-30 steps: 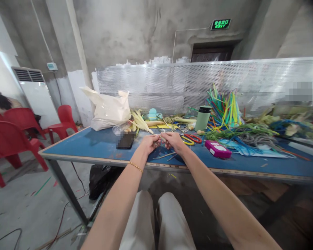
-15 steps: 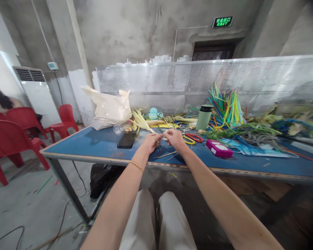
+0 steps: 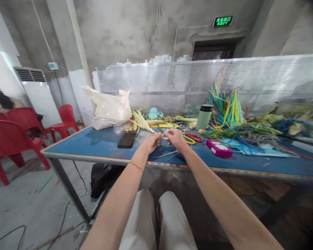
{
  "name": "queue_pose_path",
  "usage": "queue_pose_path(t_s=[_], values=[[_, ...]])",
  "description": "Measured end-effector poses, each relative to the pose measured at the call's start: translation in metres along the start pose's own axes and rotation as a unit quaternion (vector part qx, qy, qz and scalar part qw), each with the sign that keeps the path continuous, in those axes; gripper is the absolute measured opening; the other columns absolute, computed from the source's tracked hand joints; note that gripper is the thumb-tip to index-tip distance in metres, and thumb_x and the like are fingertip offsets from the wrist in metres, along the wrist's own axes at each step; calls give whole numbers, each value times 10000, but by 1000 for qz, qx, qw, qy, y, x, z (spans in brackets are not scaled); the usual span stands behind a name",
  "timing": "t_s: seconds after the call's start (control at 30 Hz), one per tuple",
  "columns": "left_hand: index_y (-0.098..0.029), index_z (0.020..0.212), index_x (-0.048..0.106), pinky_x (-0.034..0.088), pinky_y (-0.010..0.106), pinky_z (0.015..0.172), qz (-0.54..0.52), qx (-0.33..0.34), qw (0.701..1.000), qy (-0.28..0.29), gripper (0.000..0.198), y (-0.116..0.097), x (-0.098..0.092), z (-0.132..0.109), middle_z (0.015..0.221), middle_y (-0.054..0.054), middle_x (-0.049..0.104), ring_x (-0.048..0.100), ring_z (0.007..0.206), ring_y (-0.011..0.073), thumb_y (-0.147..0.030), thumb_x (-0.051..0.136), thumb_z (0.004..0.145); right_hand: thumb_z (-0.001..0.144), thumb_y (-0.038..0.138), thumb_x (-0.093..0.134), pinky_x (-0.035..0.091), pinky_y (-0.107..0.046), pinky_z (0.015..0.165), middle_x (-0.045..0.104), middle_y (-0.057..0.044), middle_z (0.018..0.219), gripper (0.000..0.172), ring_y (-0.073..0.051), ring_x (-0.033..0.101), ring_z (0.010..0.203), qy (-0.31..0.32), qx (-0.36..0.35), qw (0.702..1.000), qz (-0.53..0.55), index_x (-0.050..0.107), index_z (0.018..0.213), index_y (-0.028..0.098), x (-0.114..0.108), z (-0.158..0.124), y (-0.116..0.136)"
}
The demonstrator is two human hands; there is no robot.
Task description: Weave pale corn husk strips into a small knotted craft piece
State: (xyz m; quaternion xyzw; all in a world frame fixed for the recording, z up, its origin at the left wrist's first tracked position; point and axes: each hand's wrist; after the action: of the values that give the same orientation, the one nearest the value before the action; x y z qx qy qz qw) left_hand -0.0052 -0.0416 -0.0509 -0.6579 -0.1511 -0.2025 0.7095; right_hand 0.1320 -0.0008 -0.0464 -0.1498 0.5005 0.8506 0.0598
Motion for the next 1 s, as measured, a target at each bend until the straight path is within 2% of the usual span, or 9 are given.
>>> queue_pose_path(t_s=[0.13, 0.27, 0.37, 0.43, 0.57, 0.73, 0.83, 1.0], values=[[-108, 636, 555, 317, 194, 486, 0, -3, 1000, -12, 184, -2, 1, -1, 542, -7, 494, 421, 466, 59, -65, 630, 798, 813, 465, 630, 357, -213, 352, 504, 37, 471, 308, -101, 459, 356, -13, 12, 1000, 7, 617, 699, 179, -3, -2, 8], [-106, 621, 553, 309, 189, 477, 32, -7, 999, 1, 201, -1, 1, -1, 542, -7, 485, 400, 456, 49, -52, 630, 798, 844, 485, 580, 422, -225, 458, 618, -8, 614, 336, -128, 555, 512, -33, 12, 999, -5, 655, 748, 172, -5, 1, 12], [-103, 589, 544, 293, 190, 462, 66, -4, 997, 27, 240, 0, 1, -2, 532, -9, 469, 384, 447, 42, -63, 636, 808, 763, 456, 661, 464, -230, 593, 675, -23, 715, 294, -147, 597, 671, 29, -26, 999, -1, 679, 707, 168, -6, 4, 10], [-104, 587, 542, 289, 187, 460, 76, -3, 996, 41, 243, 0, 1, -2, 533, -13, 466, 387, 449, 40, -75, 677, 786, 691, 456, 709, 460, -240, 610, 673, -18, 700, 293, -143, 579, 662, 67, -23, 997, 25, 695, 703, 164, -6, 5, 6], [-106, 641, 555, 284, 188, 454, 67, -2, 997, 42, 203, -1, 1, -2, 558, -15, 484, 393, 445, 43, -105, 716, 765, 590, 465, 770, 441, -252, 589, 658, -16, 646, 326, -127, 550, 605, 53, 15, 995, 79, 687, 657, 156, -5, 9, -1], [-104, 630, 550, 275, 185, 450, 72, -6, 997, 41, 183, -2, 2, -3, 538, -19, 468, 391, 437, 44, -41, 628, 784, 628, 477, 753, 467, -270, 593, 716, -42, 750, 327, -169, 614, 676, 76, 44, 991, 97, 748, 755, 175, -5, 8, 0], [-108, 595, 534, 270, 192, 443, 90, -10, 995, 42, 216, -2, 3, -3, 506, -24, 440, 387, 426, 48, 5, 571, 775, 580, 430, 799, 475, -277, 598, 696, -32, 690, 317, -168, 611, 644, 95, 45, 989, 108, 741, 752, 170, -5, 6, 2], [-105, 639, 555, 300, 188, 460, 76, -25, 996, 39, 173, -3, 4, -2, 538, -12, 486, 393, 431, 41, -50, 601, 796, 551, 394, 801, 473, -266, 602, 656, 0, 634, 290, -123, 563, 586, 56, 18, 988, 143, 690, 688, 163, -4, 6, 4]])
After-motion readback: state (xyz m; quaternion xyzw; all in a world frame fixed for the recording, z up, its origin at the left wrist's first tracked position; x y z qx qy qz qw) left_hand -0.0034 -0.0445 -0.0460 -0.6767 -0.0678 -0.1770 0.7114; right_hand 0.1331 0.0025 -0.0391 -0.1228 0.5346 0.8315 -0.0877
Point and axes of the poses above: each hand's wrist, its own z-axis towards the middle knuckle, its own x-axis out of the palm, y = z × x
